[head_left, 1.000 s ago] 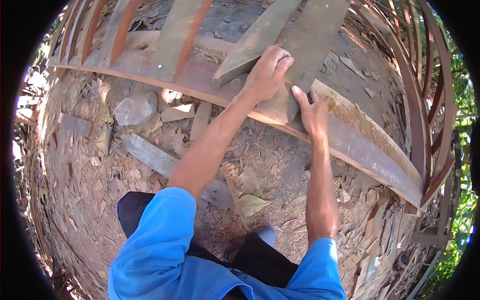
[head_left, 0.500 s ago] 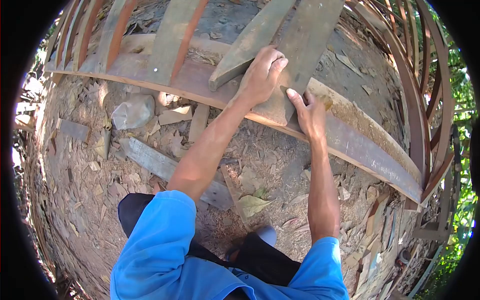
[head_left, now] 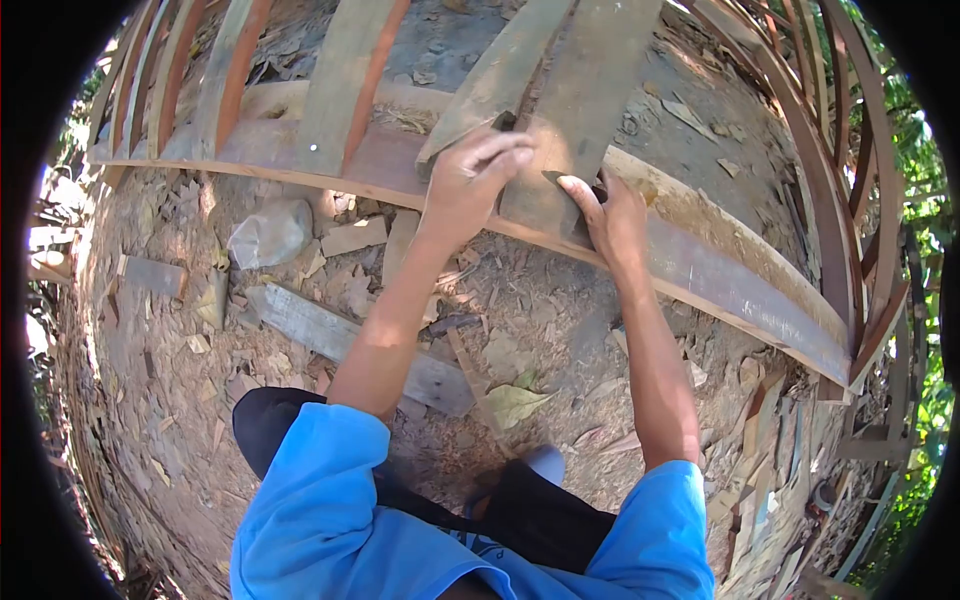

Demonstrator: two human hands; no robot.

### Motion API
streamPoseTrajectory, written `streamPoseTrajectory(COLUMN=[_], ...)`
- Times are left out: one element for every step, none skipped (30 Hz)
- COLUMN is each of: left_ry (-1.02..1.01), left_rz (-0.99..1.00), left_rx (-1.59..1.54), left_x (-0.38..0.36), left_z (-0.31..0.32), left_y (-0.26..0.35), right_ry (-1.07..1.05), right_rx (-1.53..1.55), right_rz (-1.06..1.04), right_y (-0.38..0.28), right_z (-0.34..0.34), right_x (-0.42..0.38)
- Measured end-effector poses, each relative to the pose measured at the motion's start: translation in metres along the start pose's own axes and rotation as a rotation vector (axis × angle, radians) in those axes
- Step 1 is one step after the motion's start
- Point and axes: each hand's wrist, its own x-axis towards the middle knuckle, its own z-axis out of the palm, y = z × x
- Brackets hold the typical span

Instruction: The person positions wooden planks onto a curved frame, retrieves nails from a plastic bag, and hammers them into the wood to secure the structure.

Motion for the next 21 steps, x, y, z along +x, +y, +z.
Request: streamPoseTrajectory(left_ry=[-0.114, -0.228, -0.301, -0.3, -0.305, -0.308, -0.29, -0.27, -0.245, -0.25, -0.259, -0.266, -0.256, -0.242, -0.231, -0.226, -0.223, -0.223, -0.223, -0.221, -0.222], left_rz=[-0.076, -0.154, -0.208, -0.199, -0.19, -0.186, -0.172, -0.161, -0.148, -0.175, -0.198, -0.214, -0.181, -0.152, -0.129, -0.127, -0.12, -0.112, -0.125, -0.136, -0.15], left_rx=[-0.049, -0.099, -0.059, -0.041, -0.025, -0.012, -0.042, -0.073, -0.103, -0.09, -0.074, -0.057, -0.056, -0.054, -0.053, -0.047, -0.043, -0.039, -0.053, -0.061, -0.063], left_x=[-0.003, -0.007, -0.009, -0.011, -0.014, -0.017, -0.018, -0.018, -0.018, -0.021, -0.021, -0.018, -0.017, -0.019, -0.022, -0.024, -0.023, -0.022, -0.023, -0.022, -0.021], left_z=[-0.002, -0.003, -0.001, 0.0, 0.002, 0.004, 0.006, 0.007, 0.007, 0.007, 0.006, 0.006, 0.007, 0.01, 0.011, 0.009, 0.009, 0.01, 0.013, 0.013, 0.011], left_y=[-0.001, -0.001, 0.0, 0.0, -0.001, -0.003, -0.008, -0.013, -0.011, -0.01, -0.008, -0.006, -0.006, -0.01, -0.013, -0.014, -0.015, -0.014, -0.014, -0.012, -0.01], right_ry=[-0.006, -0.015, -0.034, -0.049, -0.063, -0.057, -0.057, -0.061, 0.028, 0.114, 0.205, 0.318, 0.425, 0.211, -0.006, -0.197, -0.427, -0.528, -0.601, -0.672, -0.71], right_rx=[-0.003, -0.006, -0.008, -0.011, -0.017, -0.026, -0.036, -0.046, -0.072, -0.097, -0.119, -0.11, -0.099, -0.028, 0.04, 0.035, -0.072, -0.072, -0.129, -0.182, -0.137], right_rz=[0.013, 0.026, 0.025, 0.024, 0.028, 0.025, 0.022, 0.018, -0.026, -0.07, -0.114, -0.188, -0.265, -0.103, 0.066, 0.133, 0.169, 0.158, 0.156, 0.148, 0.17], right_y=[-0.003, -0.006, -0.008, -0.009, -0.009, -0.009, -0.009, -0.009, -0.007, -0.006, -0.005, -0.012, -0.021, -0.023, -0.02, -0.017, -0.007, -0.006, -0.004, 0.001, 0.004], right_z=[-0.002, -0.003, -0.005, -0.006, -0.009, -0.01, -0.01, -0.01, -0.008, -0.005, -0.002, -0.007, -0.012, -0.009, 0.0, 0.02, 0.045, 0.066, 0.09, 0.11, 0.119], right_x=[0.0, -0.002, -0.002, -0.001, -0.001, -0.001, -0.001, -0.002, -0.005, -0.009, -0.012, -0.024, -0.047, -0.078, -0.116, -0.152, -0.19, -0.222, -0.252, -0.268, -0.271])
